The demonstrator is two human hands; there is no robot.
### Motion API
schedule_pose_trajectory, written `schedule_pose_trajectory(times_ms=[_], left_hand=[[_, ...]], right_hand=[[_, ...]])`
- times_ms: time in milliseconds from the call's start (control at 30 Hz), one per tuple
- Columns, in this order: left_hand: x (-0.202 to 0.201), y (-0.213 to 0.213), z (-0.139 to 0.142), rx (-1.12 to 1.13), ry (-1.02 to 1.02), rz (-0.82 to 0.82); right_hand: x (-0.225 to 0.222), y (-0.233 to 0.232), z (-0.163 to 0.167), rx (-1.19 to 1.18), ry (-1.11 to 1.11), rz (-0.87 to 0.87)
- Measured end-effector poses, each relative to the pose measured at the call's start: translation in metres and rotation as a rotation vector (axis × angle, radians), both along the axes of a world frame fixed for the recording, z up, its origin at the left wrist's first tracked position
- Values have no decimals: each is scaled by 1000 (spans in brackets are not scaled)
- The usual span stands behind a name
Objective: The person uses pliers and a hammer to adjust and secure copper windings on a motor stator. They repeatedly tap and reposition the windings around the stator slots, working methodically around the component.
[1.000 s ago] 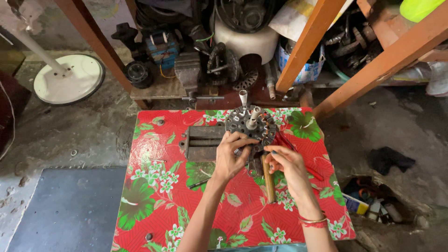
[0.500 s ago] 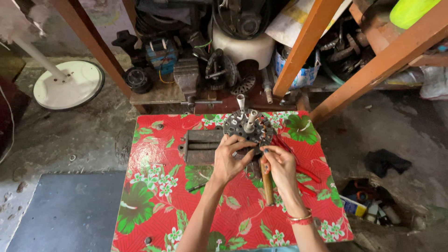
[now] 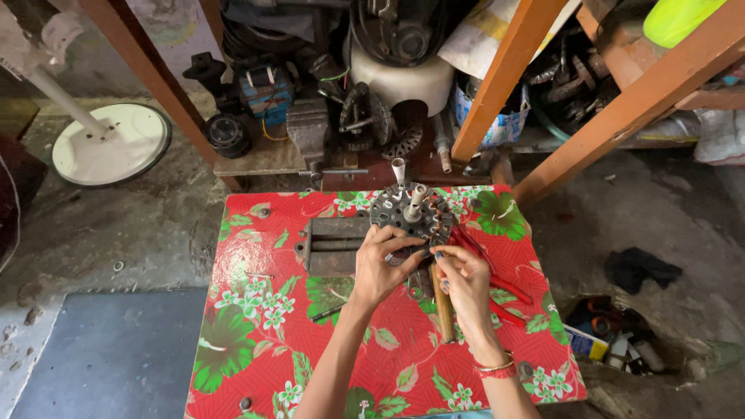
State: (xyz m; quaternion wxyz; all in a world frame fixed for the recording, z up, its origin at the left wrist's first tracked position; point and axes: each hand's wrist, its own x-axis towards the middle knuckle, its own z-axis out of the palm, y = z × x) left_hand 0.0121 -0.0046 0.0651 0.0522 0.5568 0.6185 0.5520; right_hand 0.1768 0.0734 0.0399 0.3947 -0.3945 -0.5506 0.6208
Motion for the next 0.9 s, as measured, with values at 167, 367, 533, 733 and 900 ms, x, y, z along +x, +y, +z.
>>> schedule_pose_trajectory(times_ms=[167, 367, 533, 733, 900], left_hand=[[0, 2, -1, 3, -15, 9], [0, 1, -1, 5, -7, -1], [1, 0, 0, -28, -33, 5], [-4, -1, -3, 1, -26, -39], [-7, 0, -4, 20, -24, -60]], right_hand=[[1, -4, 2, -44, 22, 0], [-1, 1, 0, -68, 152, 60], [-12, 3, 6, 75, 0, 79], [-21, -16, 27, 205, -145, 61], [-27, -28, 34, 487, -498, -38]])
